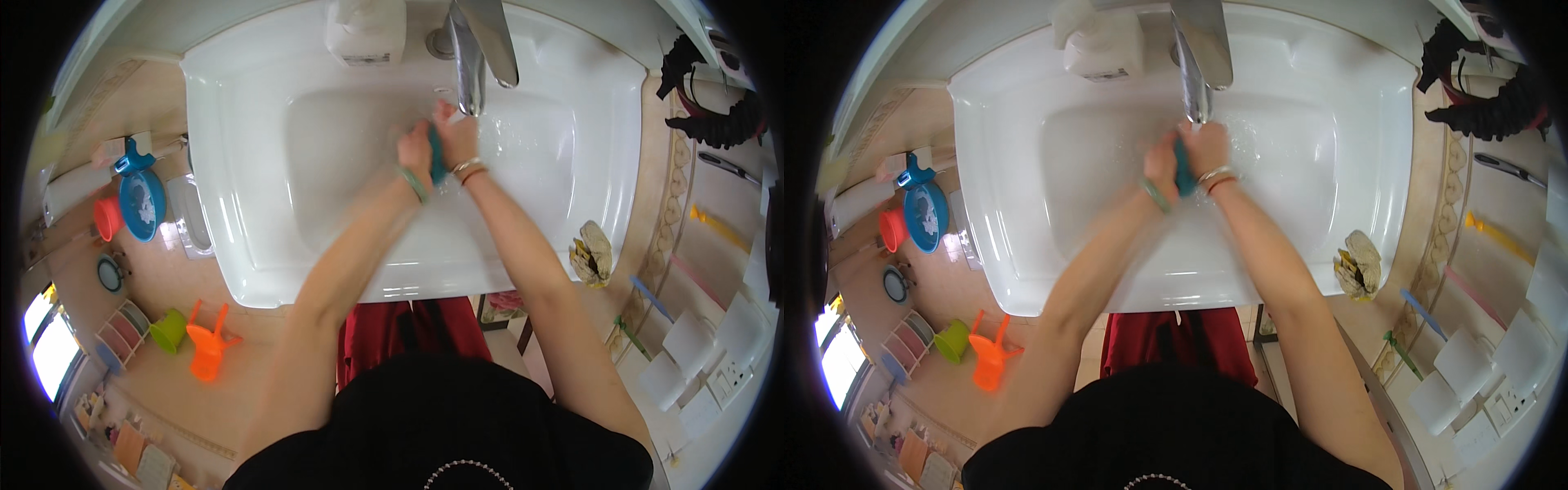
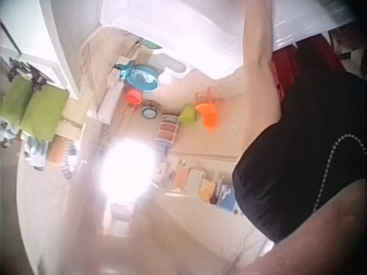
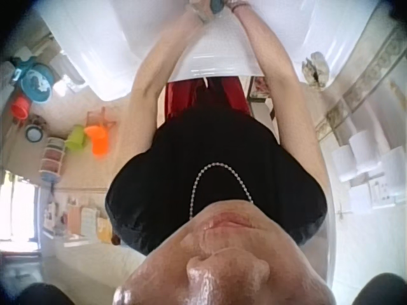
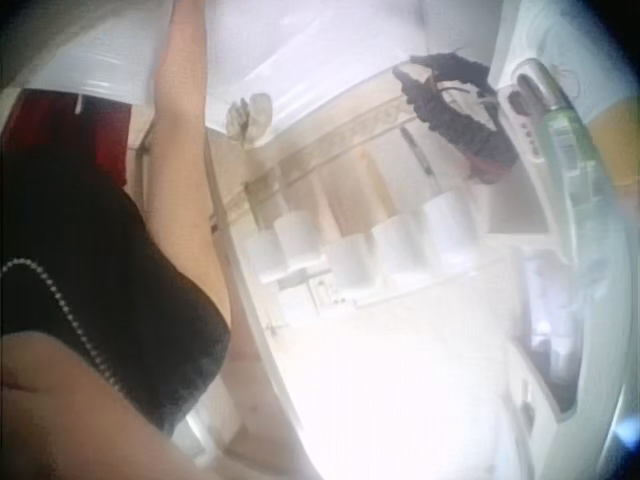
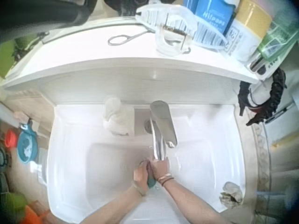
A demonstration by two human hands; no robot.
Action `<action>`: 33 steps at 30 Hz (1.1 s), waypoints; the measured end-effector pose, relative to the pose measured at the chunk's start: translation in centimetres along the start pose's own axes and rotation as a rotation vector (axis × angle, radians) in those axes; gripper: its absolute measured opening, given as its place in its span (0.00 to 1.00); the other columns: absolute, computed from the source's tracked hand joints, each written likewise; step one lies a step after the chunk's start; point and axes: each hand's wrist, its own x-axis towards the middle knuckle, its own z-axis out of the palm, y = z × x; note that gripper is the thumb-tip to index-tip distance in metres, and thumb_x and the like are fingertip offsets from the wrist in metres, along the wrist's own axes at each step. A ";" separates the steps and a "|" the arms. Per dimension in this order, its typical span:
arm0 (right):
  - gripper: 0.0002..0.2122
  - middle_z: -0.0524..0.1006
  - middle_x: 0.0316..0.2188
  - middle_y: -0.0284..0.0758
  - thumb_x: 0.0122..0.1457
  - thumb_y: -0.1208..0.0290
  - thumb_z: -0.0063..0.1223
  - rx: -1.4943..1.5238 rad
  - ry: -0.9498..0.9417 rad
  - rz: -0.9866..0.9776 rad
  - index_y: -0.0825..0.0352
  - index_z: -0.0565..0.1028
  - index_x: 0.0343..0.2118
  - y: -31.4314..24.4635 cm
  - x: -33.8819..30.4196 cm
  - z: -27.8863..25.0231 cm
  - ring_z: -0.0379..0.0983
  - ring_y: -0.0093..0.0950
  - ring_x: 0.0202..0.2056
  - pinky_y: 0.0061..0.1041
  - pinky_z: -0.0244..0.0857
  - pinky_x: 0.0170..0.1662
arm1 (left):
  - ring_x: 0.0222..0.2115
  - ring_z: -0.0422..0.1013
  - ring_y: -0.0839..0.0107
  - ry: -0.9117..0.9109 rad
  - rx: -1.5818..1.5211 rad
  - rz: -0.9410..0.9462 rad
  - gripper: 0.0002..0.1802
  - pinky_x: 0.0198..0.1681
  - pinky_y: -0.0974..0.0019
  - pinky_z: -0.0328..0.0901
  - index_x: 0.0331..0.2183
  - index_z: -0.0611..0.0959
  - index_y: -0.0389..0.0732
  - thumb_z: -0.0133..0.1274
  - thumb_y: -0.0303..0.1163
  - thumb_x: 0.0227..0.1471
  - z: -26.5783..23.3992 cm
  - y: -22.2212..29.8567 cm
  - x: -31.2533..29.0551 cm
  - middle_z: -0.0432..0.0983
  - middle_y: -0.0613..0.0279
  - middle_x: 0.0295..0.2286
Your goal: The person washes a yellow cloth in a blue basin of water, then moves to a white bathroom sink. They turn on the faucet, wet a blue cloth, and wipe the sink basin and faucet. The person rinses the cloth under running water and continues wiping the sink surface.
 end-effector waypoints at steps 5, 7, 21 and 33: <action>0.20 0.72 0.17 0.50 0.62 0.58 0.41 -0.202 -0.095 -0.101 0.71 0.73 0.22 -3.2 -1.2 -1.3 0.71 0.50 0.24 0.43 0.66 0.28 | 0.32 0.70 0.66 -0.015 -0.695 -0.385 0.14 0.35 0.62 0.65 0.28 0.79 0.40 0.47 0.41 0.54 -0.4 0.3 -1.8 0.74 0.61 0.27; 0.16 0.72 0.20 0.49 0.63 0.61 0.41 -0.082 -0.009 -0.379 0.68 0.72 0.24 -6.0 -4.1 -0.2 0.70 0.49 0.23 0.40 0.63 0.26 | 0.32 0.71 0.64 -0.211 0.058 0.074 0.13 0.35 0.63 0.66 0.28 0.78 0.42 0.46 0.40 0.55 -1.3 -2.0 0.0 0.75 0.60 0.27; 0.16 0.74 0.23 0.49 0.63 0.63 0.40 0.004 -0.061 -0.335 0.69 0.72 0.25 -7.7 -5.9 -0.4 0.72 0.48 0.27 0.43 0.65 0.29 | 0.29 0.71 0.68 -0.271 -0.999 -0.360 0.14 0.32 0.61 0.66 0.28 0.79 0.43 0.46 0.42 0.54 -2.6 -4.9 2.0 0.75 0.57 0.24; 0.20 0.77 0.35 0.42 0.53 0.66 0.59 -0.536 -0.047 -0.277 0.62 0.69 0.48 1.5 -1.1 -5.3 0.72 0.43 0.39 0.33 0.66 0.41 | 0.44 0.68 0.71 -0.136 -0.846 -0.197 0.23 0.45 0.67 0.65 0.52 0.70 0.41 0.51 0.40 0.58 -5.3 -0.2 -1.4 0.71 0.61 0.44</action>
